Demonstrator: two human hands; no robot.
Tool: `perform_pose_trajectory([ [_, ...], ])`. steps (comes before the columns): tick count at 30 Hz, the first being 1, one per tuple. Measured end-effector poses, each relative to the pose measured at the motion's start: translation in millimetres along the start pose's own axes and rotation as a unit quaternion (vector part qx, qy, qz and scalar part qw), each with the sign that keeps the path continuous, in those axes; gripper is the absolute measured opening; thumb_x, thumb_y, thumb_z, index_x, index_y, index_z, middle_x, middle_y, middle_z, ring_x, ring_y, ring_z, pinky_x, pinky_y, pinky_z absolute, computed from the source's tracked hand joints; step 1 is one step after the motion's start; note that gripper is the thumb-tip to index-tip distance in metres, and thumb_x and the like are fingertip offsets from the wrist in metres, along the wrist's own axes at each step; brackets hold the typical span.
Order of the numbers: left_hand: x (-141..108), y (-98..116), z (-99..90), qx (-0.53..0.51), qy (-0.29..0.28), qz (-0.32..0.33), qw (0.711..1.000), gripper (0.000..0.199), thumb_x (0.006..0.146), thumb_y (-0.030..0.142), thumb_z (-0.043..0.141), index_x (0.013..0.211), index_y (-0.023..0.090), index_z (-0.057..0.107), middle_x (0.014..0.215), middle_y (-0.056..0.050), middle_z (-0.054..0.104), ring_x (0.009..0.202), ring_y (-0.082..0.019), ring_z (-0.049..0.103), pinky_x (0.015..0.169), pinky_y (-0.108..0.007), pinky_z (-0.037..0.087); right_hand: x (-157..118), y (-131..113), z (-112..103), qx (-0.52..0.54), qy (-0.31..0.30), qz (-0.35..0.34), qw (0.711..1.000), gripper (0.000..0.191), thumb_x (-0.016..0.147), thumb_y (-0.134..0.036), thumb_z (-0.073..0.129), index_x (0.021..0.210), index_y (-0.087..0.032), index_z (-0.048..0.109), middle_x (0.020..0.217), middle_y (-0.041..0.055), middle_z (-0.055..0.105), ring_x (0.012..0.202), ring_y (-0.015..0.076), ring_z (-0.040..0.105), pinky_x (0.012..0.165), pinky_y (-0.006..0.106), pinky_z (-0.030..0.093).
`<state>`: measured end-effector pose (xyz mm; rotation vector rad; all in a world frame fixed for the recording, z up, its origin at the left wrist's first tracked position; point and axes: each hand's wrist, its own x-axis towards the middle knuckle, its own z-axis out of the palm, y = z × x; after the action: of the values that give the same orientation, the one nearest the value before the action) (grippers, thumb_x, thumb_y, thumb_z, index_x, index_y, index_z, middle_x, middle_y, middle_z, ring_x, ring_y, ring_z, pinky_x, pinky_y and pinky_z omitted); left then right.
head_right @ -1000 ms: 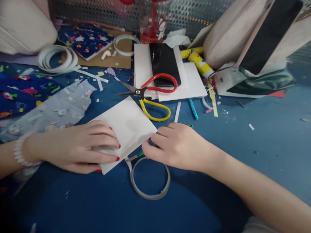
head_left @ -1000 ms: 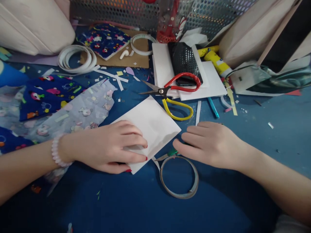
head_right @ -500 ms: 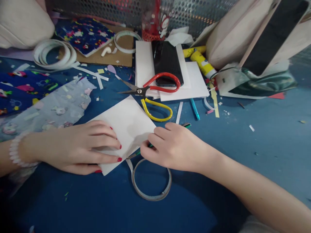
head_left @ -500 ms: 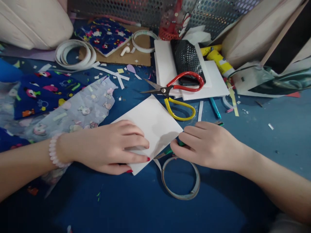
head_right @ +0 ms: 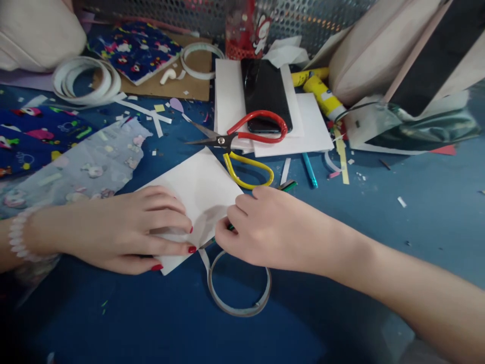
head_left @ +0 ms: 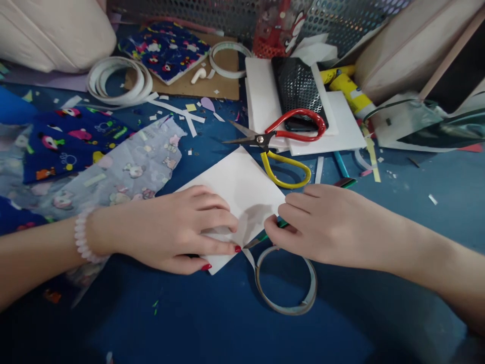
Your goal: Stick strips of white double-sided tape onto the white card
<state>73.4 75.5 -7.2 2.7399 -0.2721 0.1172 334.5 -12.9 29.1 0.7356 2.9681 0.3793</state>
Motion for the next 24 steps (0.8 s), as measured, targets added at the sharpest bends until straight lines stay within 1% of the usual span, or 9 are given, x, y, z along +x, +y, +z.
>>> perform_pose_trajectory([
  [6, 1.4, -1.0, 0.1, -0.002, -0.001, 0.002, 1.0, 0.028, 0.089, 0.024, 0.055, 0.116, 0.024, 0.062, 0.116, -0.009, 0.062, 0.11, -0.028, 0.053, 0.095, -0.046, 0.039, 1.1, 0.0, -3.5, 0.006, -0.029, -0.001, 1.0, 0.016, 0.088, -0.005, 0.046, 0.081, -0.019, 0.052, 0.06, -0.0008, 0.05, 0.054, 0.0134, 0.042, 0.053, 0.031, 0.02],
  [11, 1.8, -1.8, 1.1, -0.008, -0.001, 0.0, 1.0, 0.03, 0.087, 0.023, 0.057, 0.118, 0.024, 0.061, 0.115, -0.009, 0.062, 0.109, -0.028, 0.055, 0.095, -0.046, 0.039, -1.7, 1.4, -3.0, 0.01, -0.032, 0.006, 0.999, 0.015, 0.087, -0.006, 0.047, 0.082, -0.019, 0.052, 0.059, -0.0009, 0.05, 0.053, 0.0134, 0.042, 0.053, 0.031, 0.02],
  [16, 1.9, -2.0, 1.5, -0.014, -0.003, -0.001, 1.0, 0.032, 0.088, 0.023, 0.056, 0.12, 0.025, 0.059, 0.115, -0.008, 0.063, 0.108, -0.027, 0.055, 0.094, -0.045, 0.039, -4.8, 2.8, -2.5, 0.01, -0.041, 0.015, 0.999, 0.016, 0.085, -0.004, 0.046, 0.083, -0.019, 0.053, 0.06, -0.0007, 0.051, 0.054, 0.0138, 0.044, 0.054, 0.031, 0.021],
  [19, 1.1, -2.2, 2.2, -0.014, 0.006, 0.0, 1.0, 0.031, 0.087, 0.024, 0.057, 0.119, 0.024, 0.06, 0.114, -0.009, 0.063, 0.107, -0.027, 0.055, 0.093, -0.045, 0.039, -5.9, 3.5, -1.5, 0.02, -0.038, 0.025, 0.999, 0.015, 0.086, -0.006, 0.046, 0.081, -0.019, 0.052, 0.06, -0.0015, 0.05, 0.054, 0.0135, 0.044, 0.053, 0.031, 0.021],
  [21, 0.2, -2.3, 2.6, -0.013, 0.013, 0.004, 1.0, 0.031, 0.087, 0.025, 0.06, 0.118, 0.023, 0.061, 0.114, -0.009, 0.063, 0.107, -0.027, 0.055, 0.093, -0.044, 0.038, -8.8, 3.1, 0.5, 0.026, -0.022, 0.031, 0.999, 0.016, 0.089, -0.008, 0.046, 0.079, -0.02, 0.051, 0.06, -0.002, 0.05, 0.054, 0.0129, 0.044, 0.053, 0.03, 0.023],
  [23, -0.6, -2.2, 2.7, -0.011, 0.018, 0.01, 1.0, 0.033, 0.087, 0.03, 0.062, 0.119, 0.022, 0.061, 0.115, -0.01, 0.063, 0.107, -0.028, 0.055, 0.093, -0.044, 0.039, -16.0, 1.8, 4.6, 0.026, 0.024, 0.038, 0.999, 0.017, 0.093, -0.01, 0.045, 0.081, -0.02, 0.052, 0.06, -0.0024, 0.05, 0.055, 0.0123, 0.044, 0.054, 0.029, 0.026],
  [24, -0.9, -2.0, 2.8, -0.009, 0.019, 0.012, 1.0, 0.035, 0.087, 0.033, 0.063, 0.12, 0.021, 0.061, 0.115, -0.01, 0.063, 0.107, -0.028, 0.055, 0.094, -0.044, 0.039, -21.5, 1.0, 7.5, 0.025, 0.056, 0.043, 0.997, 0.015, 0.093, -0.011, 0.045, 0.086, -0.02, 0.055, 0.06, -0.0025, 0.051, 0.055, 0.0123, 0.045, 0.054, 0.029, 0.027],
])
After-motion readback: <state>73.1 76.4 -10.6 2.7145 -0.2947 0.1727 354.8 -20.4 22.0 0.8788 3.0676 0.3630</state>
